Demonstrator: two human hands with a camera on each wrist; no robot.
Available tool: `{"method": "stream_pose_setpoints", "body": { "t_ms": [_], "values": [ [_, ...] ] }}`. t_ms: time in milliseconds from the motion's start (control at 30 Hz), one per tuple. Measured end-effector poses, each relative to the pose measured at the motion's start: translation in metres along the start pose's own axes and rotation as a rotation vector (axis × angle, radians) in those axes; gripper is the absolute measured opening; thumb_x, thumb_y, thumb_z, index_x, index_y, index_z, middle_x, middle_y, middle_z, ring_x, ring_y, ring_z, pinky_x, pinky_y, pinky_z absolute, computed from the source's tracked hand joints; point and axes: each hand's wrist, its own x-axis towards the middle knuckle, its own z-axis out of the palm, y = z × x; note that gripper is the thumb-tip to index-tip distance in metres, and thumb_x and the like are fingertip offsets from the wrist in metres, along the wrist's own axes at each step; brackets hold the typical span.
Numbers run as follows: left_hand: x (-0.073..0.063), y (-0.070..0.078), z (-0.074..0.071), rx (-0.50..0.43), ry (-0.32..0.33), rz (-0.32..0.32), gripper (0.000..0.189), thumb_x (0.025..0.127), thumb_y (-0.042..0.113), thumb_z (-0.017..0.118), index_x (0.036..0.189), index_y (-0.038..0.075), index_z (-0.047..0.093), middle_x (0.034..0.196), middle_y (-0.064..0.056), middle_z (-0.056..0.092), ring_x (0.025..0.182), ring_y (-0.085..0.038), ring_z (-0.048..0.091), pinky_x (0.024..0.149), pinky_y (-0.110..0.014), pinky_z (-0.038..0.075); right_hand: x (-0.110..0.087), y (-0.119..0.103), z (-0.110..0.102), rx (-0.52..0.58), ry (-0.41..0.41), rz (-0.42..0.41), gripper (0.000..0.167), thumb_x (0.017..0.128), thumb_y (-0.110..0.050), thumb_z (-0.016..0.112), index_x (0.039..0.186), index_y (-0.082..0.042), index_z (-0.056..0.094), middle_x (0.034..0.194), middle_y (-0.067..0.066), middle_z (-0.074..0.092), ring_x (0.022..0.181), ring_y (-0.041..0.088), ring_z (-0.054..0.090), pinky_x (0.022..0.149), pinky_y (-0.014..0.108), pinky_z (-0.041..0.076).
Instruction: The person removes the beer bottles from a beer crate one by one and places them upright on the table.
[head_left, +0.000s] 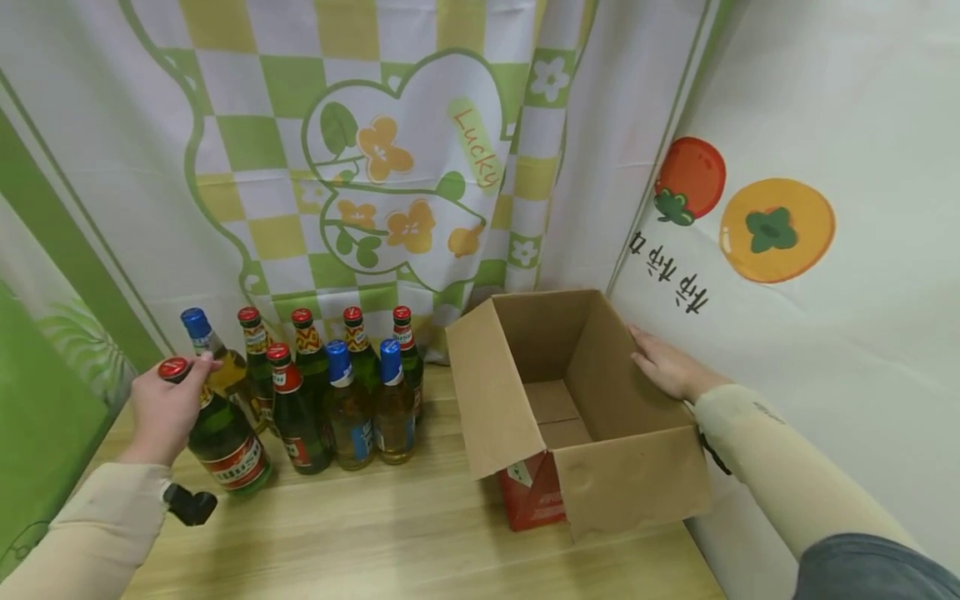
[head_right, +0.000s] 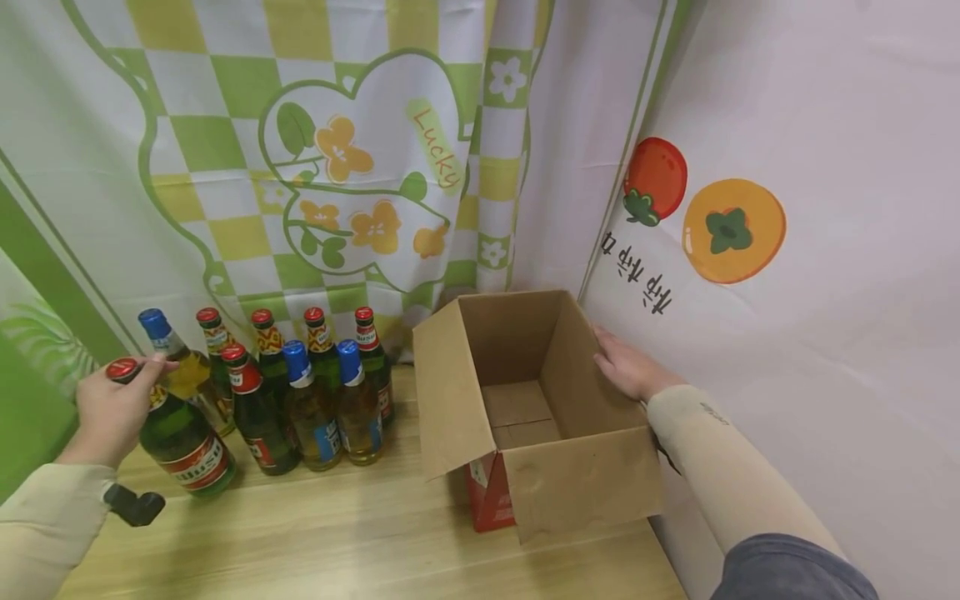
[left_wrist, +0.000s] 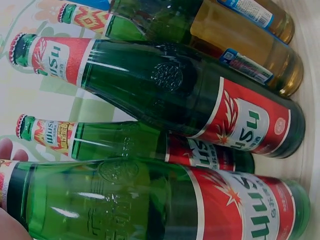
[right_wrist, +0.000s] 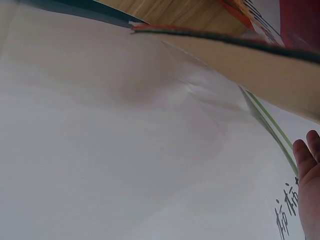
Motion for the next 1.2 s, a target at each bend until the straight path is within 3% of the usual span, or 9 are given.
{"method": "stream_pose_setpoints", "body": {
  "t_ms": [200, 333, 467, 600, 800, 933, 1100, 1200],
  "values": [
    [-0.002, -0.006, 0.002, 0.004, 0.008, 0.0, 0.018, 0.103, 0.036, 0.063, 0.089, 0.033, 0.075, 0.074, 0.034, 0.06, 0.069, -0.001, 0.053, 0.057, -0.017, 0.044, 0.001, -0.002, 0.002, 0.017, 0.008, -0.017, 0.056, 0.108, -0.009, 0.042, 0.148, 0.026, 0.024, 0.156, 0.044, 0.022, 0.145, 0.058, 0.021, 0.118, 0.062, 0.018],
    [-0.004, -0.015, 0.003, -0.016, 0.021, 0.0, 0.018, 0.104, 0.033, 0.063, 0.092, 0.028, 0.077, 0.074, 0.034, 0.06, 0.068, -0.003, 0.052, 0.056, -0.018, 0.042, 0.003, -0.003, 0.003, 0.02, 0.008, -0.031, 0.056, 0.108, -0.009, 0.042, 0.148, 0.026, 0.024, 0.155, 0.044, 0.023, 0.144, 0.058, 0.021, 0.118, 0.062, 0.019],
    [-0.003, -0.024, 0.006, -0.052, 0.066, 0.0, 0.02, 0.103, 0.029, 0.064, 0.092, 0.021, 0.079, 0.072, 0.034, 0.061, 0.074, 0.002, 0.054, 0.059, -0.017, 0.039, 0.003, -0.005, 0.005, 0.016, 0.0, -0.034, 0.056, 0.108, -0.009, 0.043, 0.147, 0.026, 0.025, 0.155, 0.044, 0.023, 0.144, 0.059, 0.022, 0.117, 0.063, 0.02],
    [-0.001, -0.029, 0.007, -0.061, 0.1, -0.006, 0.019, 0.103, 0.03, 0.065, 0.088, 0.025, 0.077, 0.07, 0.033, 0.061, 0.07, 0.0, 0.052, 0.056, -0.018, 0.037, 0.005, -0.007, 0.005, 0.017, -0.005, -0.025, 0.056, 0.108, -0.009, 0.042, 0.148, 0.026, 0.024, 0.155, 0.043, 0.022, 0.145, 0.058, 0.022, 0.118, 0.062, 0.019],
    [0.001, -0.026, 0.009, -0.011, 0.103, -0.03, 0.018, 0.103, 0.035, 0.065, 0.091, 0.026, 0.075, 0.07, 0.029, 0.06, 0.057, -0.005, 0.047, 0.051, -0.02, 0.038, 0.006, -0.005, 0.003, 0.013, -0.004, -0.019, 0.056, 0.108, -0.01, 0.043, 0.149, 0.024, 0.024, 0.156, 0.043, 0.023, 0.145, 0.057, 0.022, 0.118, 0.062, 0.02],
    [0.003, -0.023, 0.013, -0.039, 0.089, -0.032, 0.019, 0.103, 0.035, 0.064, 0.086, 0.031, 0.072, 0.07, 0.027, 0.061, 0.057, -0.003, 0.05, 0.051, -0.018, 0.041, 0.005, -0.002, 0.004, 0.016, -0.001, -0.018, 0.056, 0.109, -0.01, 0.043, 0.15, 0.023, 0.023, 0.156, 0.043, 0.023, 0.145, 0.057, 0.022, 0.117, 0.063, 0.02],
    [0.01, -0.022, 0.022, -0.042, 0.09, 0.003, 0.019, 0.103, 0.034, 0.065, 0.085, 0.031, 0.072, 0.066, 0.028, 0.058, 0.058, -0.002, 0.05, 0.054, -0.018, 0.04, 0.003, -0.001, 0.001, 0.028, -0.006, -0.009, 0.057, 0.109, -0.01, 0.043, 0.15, 0.024, 0.023, 0.156, 0.044, 0.022, 0.145, 0.058, 0.021, 0.117, 0.063, 0.02],
    [0.013, -0.021, 0.028, -0.03, 0.101, 0.031, 0.019, 0.102, 0.034, 0.065, 0.088, 0.024, 0.074, 0.064, 0.027, 0.057, 0.059, -0.002, 0.049, 0.056, -0.018, 0.039, 0.002, 0.0, 0.0, 0.031, -0.007, -0.002, 0.057, 0.109, -0.009, 0.043, 0.15, 0.024, 0.022, 0.156, 0.044, 0.021, 0.145, 0.058, 0.021, 0.118, 0.063, 0.02]
  ]
}}
